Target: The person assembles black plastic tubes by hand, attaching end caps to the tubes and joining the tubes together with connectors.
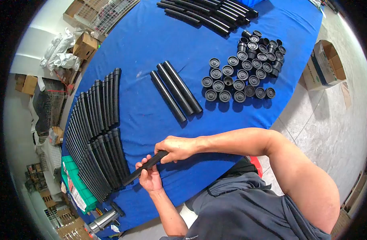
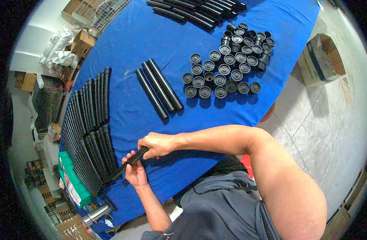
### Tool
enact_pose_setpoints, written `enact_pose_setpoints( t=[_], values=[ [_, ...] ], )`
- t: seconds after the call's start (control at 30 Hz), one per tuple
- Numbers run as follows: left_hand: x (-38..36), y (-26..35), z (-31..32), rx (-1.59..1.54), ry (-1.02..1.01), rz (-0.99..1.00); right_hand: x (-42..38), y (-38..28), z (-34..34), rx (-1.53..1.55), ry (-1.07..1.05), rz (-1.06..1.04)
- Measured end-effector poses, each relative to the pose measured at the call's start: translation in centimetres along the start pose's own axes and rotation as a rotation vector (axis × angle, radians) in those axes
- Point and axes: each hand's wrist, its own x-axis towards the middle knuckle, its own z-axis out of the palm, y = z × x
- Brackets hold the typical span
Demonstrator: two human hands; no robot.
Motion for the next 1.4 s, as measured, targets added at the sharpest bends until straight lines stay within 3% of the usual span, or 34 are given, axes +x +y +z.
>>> enact_pose_setpoints(
  t=[0.03, 0.13, 0.33, 1.13, 1.4],
  values=[
    [0.1, 0.0, 0.1, -0.003, 0.01, 0.001, 0.0, -0.1, -0.1, -0.015, -0.001, 0.013],
    [0.4, -0.4, 1.4, 0.017, 0.085, 0.007, 0.6, 1.5, 1.2, -0.293, 0.359, -0.48],
    [0.2, -0.3, 0.6, 0.081, 0.054, 0.028, 0.1, 0.7, 0.3, -0.195, 0.135, -0.241],
    [-0.1, -0.3, 0.5, 0.122, 0.0, 0.023, 0.1, 1.4, 1.1, -0.175, 0.176, -0.224],
    [0.2, -0.2, 0.2, 0.002, 0.018, -0.001, 0.4, 1.9, 1.2, -0.352, 0.259, -0.418]
  ],
)
